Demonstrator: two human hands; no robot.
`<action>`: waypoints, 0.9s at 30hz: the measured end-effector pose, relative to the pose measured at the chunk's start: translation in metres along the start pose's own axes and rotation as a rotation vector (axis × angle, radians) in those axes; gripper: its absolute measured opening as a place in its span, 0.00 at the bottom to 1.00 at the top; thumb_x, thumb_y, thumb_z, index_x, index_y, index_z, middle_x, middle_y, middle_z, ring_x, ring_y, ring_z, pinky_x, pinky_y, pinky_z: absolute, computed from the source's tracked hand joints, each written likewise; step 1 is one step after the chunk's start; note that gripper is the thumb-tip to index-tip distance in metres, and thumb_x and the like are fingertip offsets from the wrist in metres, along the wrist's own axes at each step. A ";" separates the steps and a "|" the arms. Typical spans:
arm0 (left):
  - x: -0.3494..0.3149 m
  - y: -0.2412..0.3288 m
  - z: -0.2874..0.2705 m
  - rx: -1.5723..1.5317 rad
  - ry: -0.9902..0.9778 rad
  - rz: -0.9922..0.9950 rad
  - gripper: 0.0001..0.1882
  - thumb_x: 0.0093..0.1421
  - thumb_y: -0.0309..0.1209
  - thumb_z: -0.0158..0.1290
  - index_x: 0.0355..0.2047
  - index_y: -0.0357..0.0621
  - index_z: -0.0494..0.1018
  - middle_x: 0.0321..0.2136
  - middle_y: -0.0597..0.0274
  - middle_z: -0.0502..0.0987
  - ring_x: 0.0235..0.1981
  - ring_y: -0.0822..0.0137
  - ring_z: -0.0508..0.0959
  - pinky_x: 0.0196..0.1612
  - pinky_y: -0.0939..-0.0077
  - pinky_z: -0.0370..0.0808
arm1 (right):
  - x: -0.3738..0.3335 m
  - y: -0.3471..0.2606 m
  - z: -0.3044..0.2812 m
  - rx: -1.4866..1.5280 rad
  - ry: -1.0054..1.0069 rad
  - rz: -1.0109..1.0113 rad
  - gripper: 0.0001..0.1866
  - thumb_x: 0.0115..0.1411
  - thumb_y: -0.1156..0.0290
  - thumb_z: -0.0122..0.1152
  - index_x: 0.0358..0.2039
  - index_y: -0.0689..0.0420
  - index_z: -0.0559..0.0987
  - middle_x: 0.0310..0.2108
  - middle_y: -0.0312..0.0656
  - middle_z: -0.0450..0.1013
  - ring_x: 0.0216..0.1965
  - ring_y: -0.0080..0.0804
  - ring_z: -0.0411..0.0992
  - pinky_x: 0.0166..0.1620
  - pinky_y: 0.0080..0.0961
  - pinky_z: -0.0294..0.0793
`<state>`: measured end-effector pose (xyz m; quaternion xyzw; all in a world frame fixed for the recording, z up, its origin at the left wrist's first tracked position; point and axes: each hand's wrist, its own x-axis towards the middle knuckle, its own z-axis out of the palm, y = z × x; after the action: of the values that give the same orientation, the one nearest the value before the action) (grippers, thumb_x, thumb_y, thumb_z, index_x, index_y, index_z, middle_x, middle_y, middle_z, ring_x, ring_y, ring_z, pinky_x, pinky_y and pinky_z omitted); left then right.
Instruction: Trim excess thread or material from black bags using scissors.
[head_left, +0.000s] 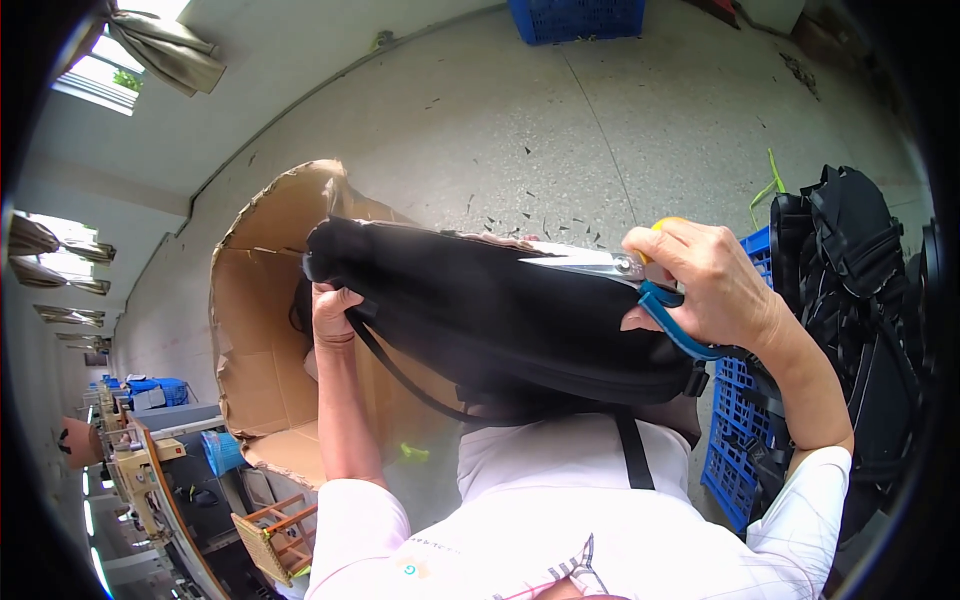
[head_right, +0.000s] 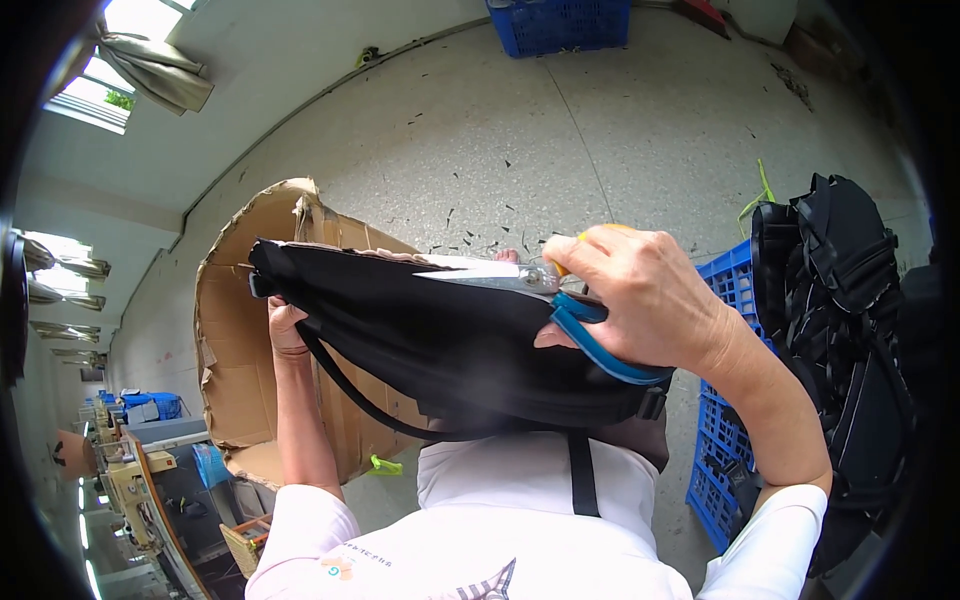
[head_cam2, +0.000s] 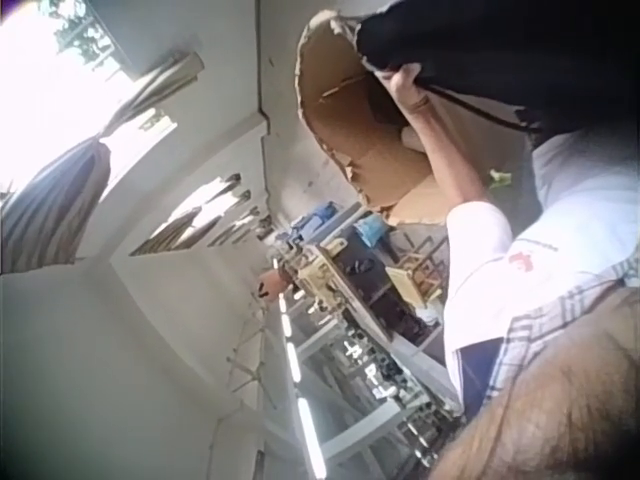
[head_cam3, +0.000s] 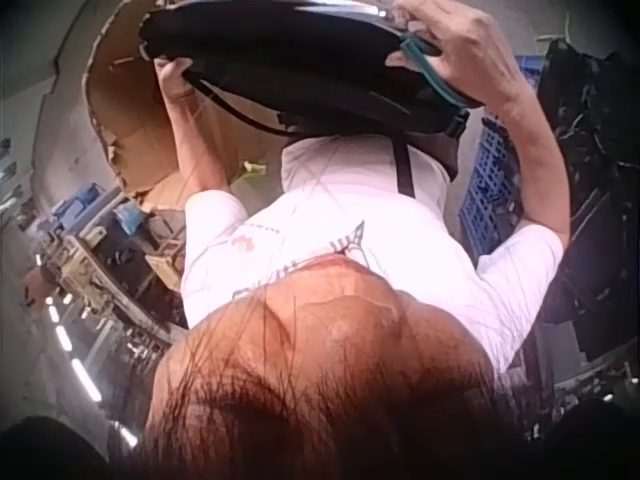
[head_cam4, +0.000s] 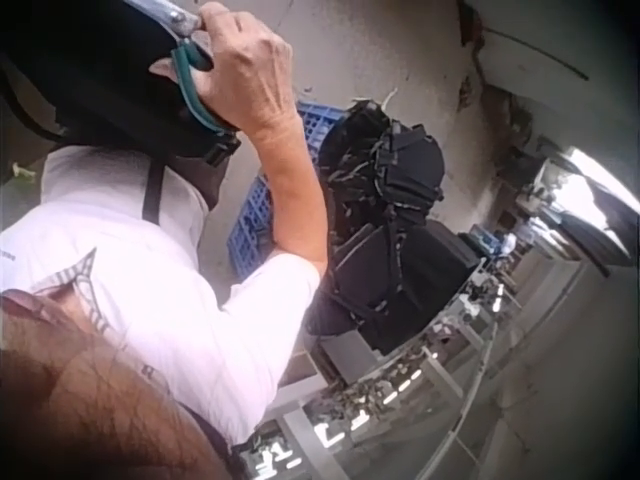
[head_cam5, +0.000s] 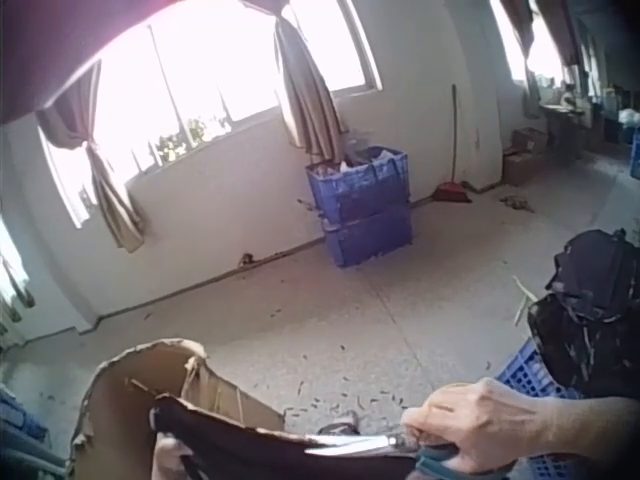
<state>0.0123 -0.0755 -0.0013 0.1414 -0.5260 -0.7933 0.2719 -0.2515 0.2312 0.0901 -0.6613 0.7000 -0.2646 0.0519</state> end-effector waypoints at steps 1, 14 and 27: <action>0.000 0.001 0.001 -0.002 0.003 0.014 0.31 0.36 0.20 0.62 0.45 0.37 0.68 0.40 0.58 0.74 0.40 0.61 0.75 0.46 0.68 0.71 | 0.005 -0.001 0.001 0.001 0.000 -0.001 0.26 0.42 0.52 0.67 0.32 0.61 0.73 0.20 0.44 0.70 0.23 0.35 0.71 0.27 0.25 0.72; -0.002 -0.002 0.006 -0.018 0.046 0.001 0.33 0.34 0.20 0.63 0.46 0.37 0.67 0.39 0.57 0.74 0.41 0.62 0.74 0.46 0.69 0.70 | 0.016 -0.009 0.008 -0.046 -0.001 -0.047 0.26 0.43 0.51 0.66 0.34 0.60 0.72 0.19 0.44 0.69 0.22 0.36 0.70 0.26 0.28 0.71; -0.006 -0.002 0.005 -0.022 0.026 -0.042 0.30 0.35 0.20 0.62 0.43 0.39 0.69 0.36 0.60 0.75 0.38 0.64 0.75 0.45 0.73 0.70 | 0.019 -0.009 0.021 -0.052 0.058 -0.115 0.27 0.37 0.56 0.70 0.31 0.60 0.70 0.16 0.41 0.64 0.19 0.36 0.67 0.24 0.27 0.67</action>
<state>0.0144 -0.0678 -0.0018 0.1597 -0.5108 -0.8026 0.2634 -0.2369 0.2069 0.0817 -0.6938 0.6685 -0.2678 -0.0011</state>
